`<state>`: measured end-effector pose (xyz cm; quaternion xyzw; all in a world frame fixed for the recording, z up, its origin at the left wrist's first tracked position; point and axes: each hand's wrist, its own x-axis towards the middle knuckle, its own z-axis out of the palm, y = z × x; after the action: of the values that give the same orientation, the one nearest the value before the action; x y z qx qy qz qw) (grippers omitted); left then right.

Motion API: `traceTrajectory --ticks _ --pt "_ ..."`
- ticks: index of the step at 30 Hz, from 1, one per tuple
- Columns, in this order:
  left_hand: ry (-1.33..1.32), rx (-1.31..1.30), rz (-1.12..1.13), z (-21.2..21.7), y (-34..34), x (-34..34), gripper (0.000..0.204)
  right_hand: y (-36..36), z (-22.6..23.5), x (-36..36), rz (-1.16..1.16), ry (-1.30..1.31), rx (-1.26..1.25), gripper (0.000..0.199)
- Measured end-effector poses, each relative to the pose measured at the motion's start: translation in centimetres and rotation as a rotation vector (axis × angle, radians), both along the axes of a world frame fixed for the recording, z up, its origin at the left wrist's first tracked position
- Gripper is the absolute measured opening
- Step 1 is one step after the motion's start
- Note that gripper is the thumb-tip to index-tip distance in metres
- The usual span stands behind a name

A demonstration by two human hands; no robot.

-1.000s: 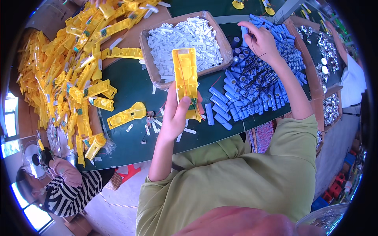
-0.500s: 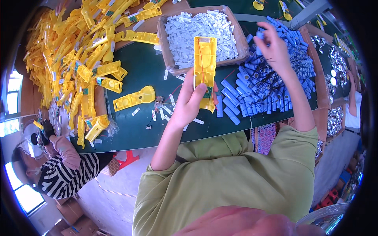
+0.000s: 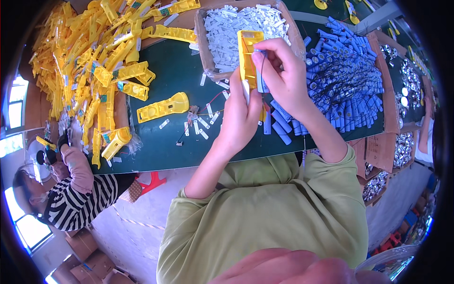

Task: The person assembles electronic components by hand, inserting circuit boards, batteries, white plastic inserts, and springs into yellow plastic housings at a factory workbench.

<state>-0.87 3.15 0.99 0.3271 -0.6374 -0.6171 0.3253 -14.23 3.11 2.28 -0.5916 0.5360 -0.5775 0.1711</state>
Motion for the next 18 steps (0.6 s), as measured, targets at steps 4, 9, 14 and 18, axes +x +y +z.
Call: traceTrajectory --ticks 4,9,14,18 --pt "-0.005 -0.037 0.023 -0.8 -0.3 0.1 0.043 -0.8 -1.2 0.4 -0.035 -0.087 0.030 0.008" --pt "-0.009 -0.006 0.028 -1.3 -0.7 0.0 0.045 -1.1 -1.5 0.6 -0.104 -0.023 0.049 0.009" --pt "-0.058 -0.017 0.062 -1.2 -1.0 -0.3 0.038 -1.7 -1.5 0.7 -0.126 0.038 0.052 0.010" --pt "-0.083 0.017 0.084 -1.7 -1.2 -0.7 0.034 -2.6 -2.6 1.0 -0.186 0.129 0.013 0.010"
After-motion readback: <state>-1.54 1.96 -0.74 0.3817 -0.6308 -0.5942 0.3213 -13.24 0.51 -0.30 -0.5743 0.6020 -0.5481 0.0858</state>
